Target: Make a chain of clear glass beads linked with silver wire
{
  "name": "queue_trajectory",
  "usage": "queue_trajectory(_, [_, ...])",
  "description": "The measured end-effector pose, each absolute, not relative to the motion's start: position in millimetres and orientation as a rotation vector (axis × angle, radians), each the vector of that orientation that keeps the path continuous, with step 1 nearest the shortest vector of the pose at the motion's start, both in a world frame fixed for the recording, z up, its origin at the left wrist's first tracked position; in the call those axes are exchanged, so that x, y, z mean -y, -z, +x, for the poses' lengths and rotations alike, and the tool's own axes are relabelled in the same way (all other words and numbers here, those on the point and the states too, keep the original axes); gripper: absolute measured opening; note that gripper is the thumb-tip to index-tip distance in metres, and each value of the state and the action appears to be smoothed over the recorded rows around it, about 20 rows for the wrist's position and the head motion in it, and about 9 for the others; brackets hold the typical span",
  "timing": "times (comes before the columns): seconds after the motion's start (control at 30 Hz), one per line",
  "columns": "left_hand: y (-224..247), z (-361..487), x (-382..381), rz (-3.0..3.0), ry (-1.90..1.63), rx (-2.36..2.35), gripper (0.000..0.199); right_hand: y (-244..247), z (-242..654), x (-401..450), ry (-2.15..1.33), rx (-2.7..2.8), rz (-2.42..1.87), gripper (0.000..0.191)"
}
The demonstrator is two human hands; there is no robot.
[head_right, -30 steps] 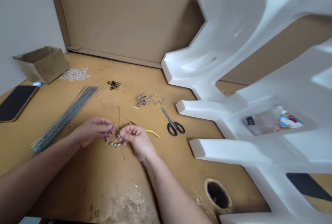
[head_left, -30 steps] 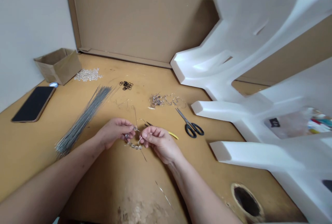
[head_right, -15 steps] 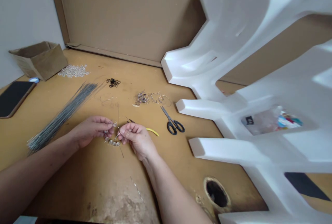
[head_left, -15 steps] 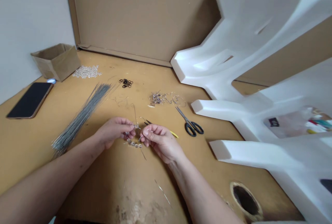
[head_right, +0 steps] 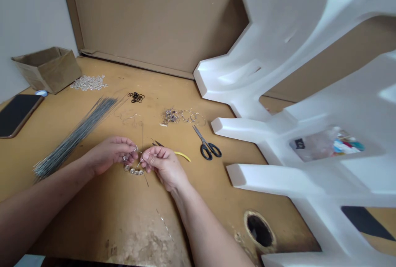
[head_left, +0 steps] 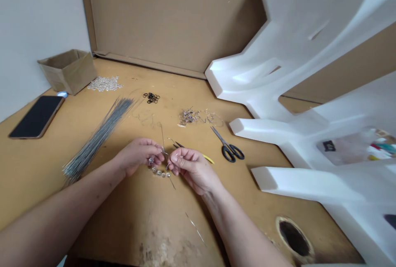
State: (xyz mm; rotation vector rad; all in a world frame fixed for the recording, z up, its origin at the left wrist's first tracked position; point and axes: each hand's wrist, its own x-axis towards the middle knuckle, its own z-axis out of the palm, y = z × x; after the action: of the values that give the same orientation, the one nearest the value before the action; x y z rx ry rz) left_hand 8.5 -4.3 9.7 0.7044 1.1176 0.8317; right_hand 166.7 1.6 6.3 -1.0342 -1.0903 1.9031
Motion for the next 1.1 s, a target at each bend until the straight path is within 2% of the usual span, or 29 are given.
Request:
queue_trajectory(0.33, [-10.4,7.3,4.0,0.707,-0.861,-1.123,0.010,-3.9,168.6,-2.9,-1.930,1.075,-1.003,0.020])
queue_trajectory(1.1, [-14.5,5.3,3.1,0.716,-0.829,-1.173,0.002,-4.8,169.2,-3.4,-1.920,1.081,-0.984,0.020])
